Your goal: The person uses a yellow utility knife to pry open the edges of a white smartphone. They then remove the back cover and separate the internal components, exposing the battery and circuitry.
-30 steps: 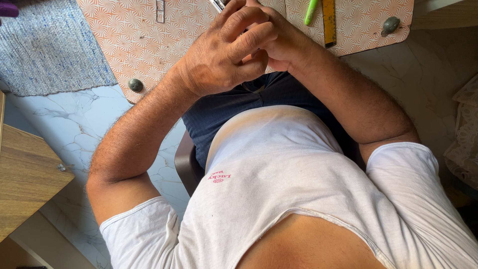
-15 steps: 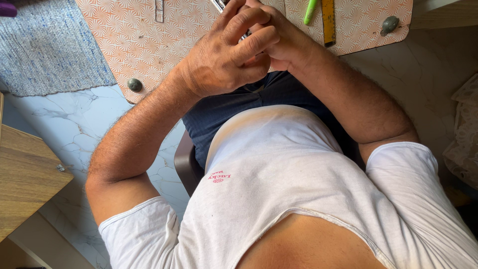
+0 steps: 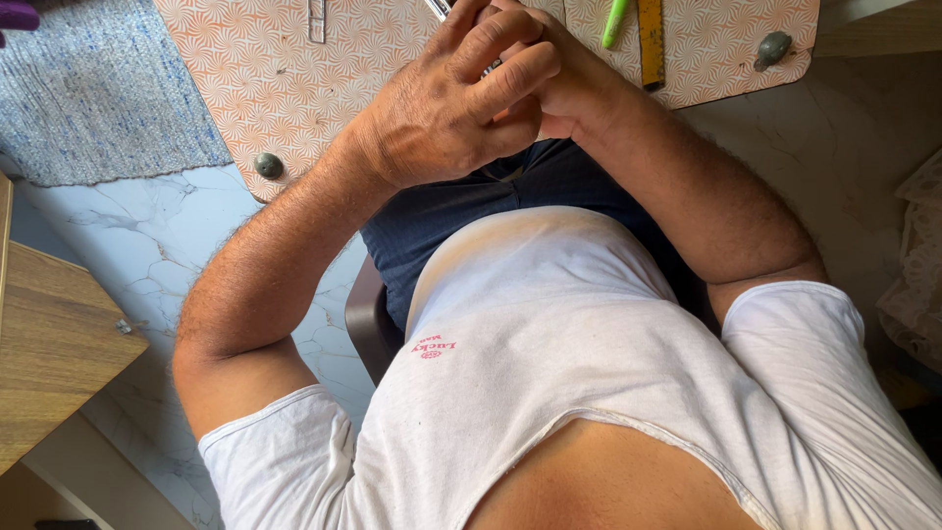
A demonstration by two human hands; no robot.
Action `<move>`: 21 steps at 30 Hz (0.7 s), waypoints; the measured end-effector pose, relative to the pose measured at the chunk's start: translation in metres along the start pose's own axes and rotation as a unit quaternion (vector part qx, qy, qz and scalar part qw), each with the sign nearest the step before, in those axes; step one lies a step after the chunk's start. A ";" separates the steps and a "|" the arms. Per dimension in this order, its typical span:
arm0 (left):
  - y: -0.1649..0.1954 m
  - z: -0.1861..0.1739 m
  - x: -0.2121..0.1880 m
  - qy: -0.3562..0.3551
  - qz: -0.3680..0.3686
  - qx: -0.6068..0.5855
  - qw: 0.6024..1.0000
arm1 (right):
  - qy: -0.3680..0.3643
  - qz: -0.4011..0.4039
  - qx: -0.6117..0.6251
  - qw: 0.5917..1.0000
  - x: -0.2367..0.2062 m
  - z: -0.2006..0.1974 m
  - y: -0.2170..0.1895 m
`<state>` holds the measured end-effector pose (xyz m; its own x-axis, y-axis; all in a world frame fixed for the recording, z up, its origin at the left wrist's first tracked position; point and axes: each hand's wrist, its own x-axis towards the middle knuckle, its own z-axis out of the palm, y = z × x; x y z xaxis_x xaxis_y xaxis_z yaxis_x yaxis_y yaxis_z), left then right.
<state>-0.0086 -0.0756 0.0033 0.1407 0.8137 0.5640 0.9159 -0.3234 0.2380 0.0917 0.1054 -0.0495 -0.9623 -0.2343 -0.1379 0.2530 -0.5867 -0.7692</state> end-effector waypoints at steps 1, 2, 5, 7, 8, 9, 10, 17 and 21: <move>0.000 0.000 0.000 -0.001 0.000 0.003 1.000 | -0.002 -0.004 0.007 1.000 0.001 0.001 0.000; -0.001 0.001 0.000 -0.002 0.000 0.006 1.000 | -0.005 -0.008 0.013 1.000 0.002 0.001 0.000; 0.000 0.003 -0.001 0.002 0.002 0.014 1.000 | 0.016 0.001 -0.010 1.000 0.003 0.004 -0.001; -0.002 0.003 -0.001 0.014 0.011 0.021 1.000 | 0.022 0.007 -0.028 0.999 0.004 0.004 -0.003; -0.003 0.003 -0.001 0.018 0.013 0.024 0.999 | 0.018 0.007 -0.032 0.999 0.005 0.004 -0.005; -0.004 0.002 -0.003 0.017 0.010 0.024 1.000 | 0.014 0.007 -0.035 0.999 0.005 0.005 -0.005; -0.006 0.001 -0.003 0.017 0.008 0.021 1.000 | 0.004 -0.001 -0.036 0.999 0.005 0.005 -0.006; -0.006 0.001 -0.006 0.016 -0.003 -0.004 1.000 | -0.028 -0.020 -0.004 0.999 0.008 0.002 -0.002; -0.004 0.004 -0.004 0.017 0.002 0.012 1.000 | -0.026 -0.030 -0.046 0.998 0.008 -0.001 0.000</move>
<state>-0.0117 -0.0756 -0.0029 0.1318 0.7949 0.5922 0.9240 -0.3149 0.2170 0.0836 0.1043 -0.0517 -0.9685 -0.2421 -0.0583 0.1819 -0.5278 -0.8296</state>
